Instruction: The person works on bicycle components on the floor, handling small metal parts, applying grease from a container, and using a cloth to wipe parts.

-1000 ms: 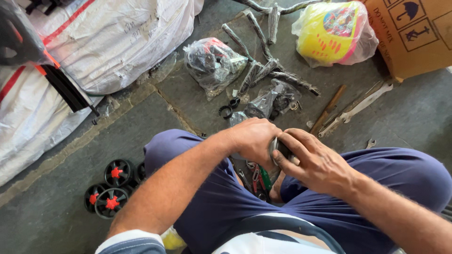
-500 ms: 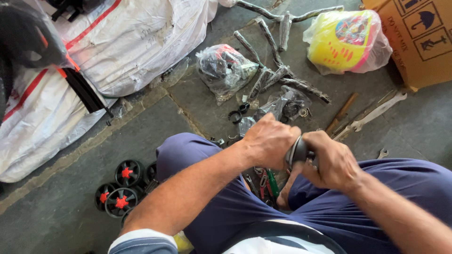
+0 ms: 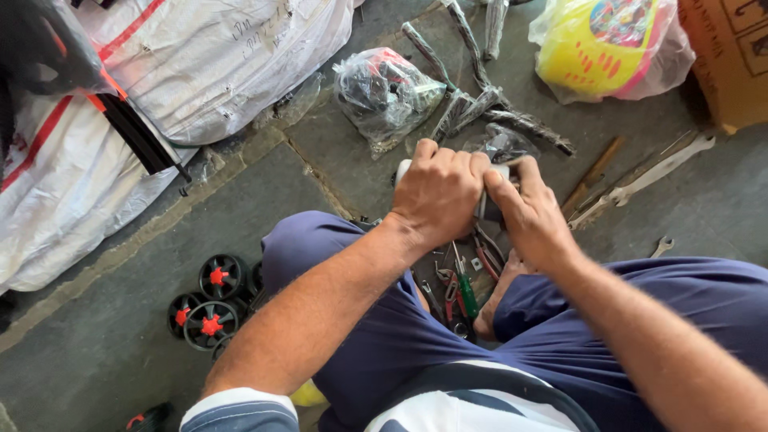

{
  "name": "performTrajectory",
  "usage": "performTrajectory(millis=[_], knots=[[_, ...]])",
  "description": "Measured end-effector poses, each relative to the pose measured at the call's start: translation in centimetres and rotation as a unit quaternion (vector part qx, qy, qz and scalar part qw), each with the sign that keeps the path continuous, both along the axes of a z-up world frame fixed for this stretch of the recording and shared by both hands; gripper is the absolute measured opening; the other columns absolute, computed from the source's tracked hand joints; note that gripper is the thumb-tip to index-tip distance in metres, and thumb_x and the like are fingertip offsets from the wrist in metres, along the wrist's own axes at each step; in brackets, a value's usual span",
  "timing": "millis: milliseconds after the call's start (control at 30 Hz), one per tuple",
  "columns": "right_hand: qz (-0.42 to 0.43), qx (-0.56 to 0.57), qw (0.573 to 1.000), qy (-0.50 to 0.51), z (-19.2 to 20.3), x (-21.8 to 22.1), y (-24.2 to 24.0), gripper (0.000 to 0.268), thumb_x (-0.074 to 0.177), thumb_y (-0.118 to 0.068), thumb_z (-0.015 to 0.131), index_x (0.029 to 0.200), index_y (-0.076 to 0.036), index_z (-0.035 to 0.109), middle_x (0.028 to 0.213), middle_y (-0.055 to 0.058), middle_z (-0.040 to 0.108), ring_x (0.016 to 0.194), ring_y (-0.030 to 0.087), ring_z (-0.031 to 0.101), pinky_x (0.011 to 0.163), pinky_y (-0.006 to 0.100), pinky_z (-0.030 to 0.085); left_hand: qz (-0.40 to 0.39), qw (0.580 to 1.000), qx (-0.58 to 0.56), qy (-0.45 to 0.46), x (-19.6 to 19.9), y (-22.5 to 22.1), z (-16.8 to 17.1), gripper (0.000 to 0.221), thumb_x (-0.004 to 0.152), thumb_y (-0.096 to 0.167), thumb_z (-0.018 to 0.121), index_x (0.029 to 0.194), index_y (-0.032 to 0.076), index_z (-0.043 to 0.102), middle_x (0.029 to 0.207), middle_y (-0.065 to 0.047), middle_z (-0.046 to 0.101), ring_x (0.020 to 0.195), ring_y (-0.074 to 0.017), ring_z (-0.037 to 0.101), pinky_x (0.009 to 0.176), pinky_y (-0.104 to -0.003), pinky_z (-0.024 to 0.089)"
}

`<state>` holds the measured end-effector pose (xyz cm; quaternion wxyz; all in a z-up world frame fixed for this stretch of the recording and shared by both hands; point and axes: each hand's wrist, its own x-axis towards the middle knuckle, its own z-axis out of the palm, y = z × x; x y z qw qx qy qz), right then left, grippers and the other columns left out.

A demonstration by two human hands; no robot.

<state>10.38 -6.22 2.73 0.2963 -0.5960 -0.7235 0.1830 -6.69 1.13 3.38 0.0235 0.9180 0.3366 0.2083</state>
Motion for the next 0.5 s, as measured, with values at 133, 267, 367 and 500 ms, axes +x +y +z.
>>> performTrajectory(millis=[133, 267, 367, 500], knots=[[0.063, 0.066, 0.994, 0.054, 1.1, 1.4, 2.4, 0.047, 0.098, -0.038, 0.062, 0.121, 0.002, 0.052, 0.089, 0.019, 0.063, 0.077, 0.036, 0.065, 0.069, 0.044, 0.052, -0.042, 0.987, -0.154, -0.023, 0.1, 1.3, 0.5, 0.039, 0.059, 0.023, 0.077, 0.090, 0.003, 0.063, 0.075, -0.012, 0.071, 0.069, -0.0298, 0.070, 0.074, -0.045, 0.046], [-0.047, 0.088, 0.993, 0.056, -0.8, -0.9, 2.8, 0.032, 0.112, -0.036, 0.053, 0.114, -0.004, 0.057, 0.094, 0.017, 0.064, 0.081, 0.034, 0.067, 0.075, 0.044, 0.055, -0.001, 0.995, -0.102, -0.011, 0.0, 1.1, 0.2, 0.021, 0.074, 0.015, 0.072, 0.092, 0.008, 0.064, 0.076, -0.010, 0.071, 0.072, -0.0267, 0.070, 0.083, -0.044, 0.047], [0.000, 0.121, 0.989, -0.091, -2.8, -0.7, 3.9, 0.018, 0.109, -0.021, 0.053, 0.112, -0.003, 0.058, 0.094, 0.022, 0.063, 0.082, 0.040, 0.065, 0.070, 0.046, 0.052, 0.036, 0.999, 0.005, 0.019, -0.1, 1.3, 0.6, 0.013, 0.087, 0.015, 0.073, 0.094, 0.011, 0.063, 0.079, -0.007, 0.070, 0.074, -0.0229, 0.070, 0.086, -0.042, 0.049], [-0.195, -0.259, 0.835, 0.444, -9.0, -0.4, 4.0, 0.043, 0.104, -0.049, 0.044, 0.101, -0.010, 0.062, 0.076, 0.011, 0.064, 0.063, 0.031, 0.056, 0.056, 0.041, 0.042, 0.104, 0.982, -0.117, 0.106, -1.8, 4.2, 2.5, 0.035, 0.085, 0.034, 0.079, 0.100, 0.006, 0.063, 0.080, -0.009, 0.071, 0.069, -0.0236, 0.070, 0.071, -0.042, 0.052]])
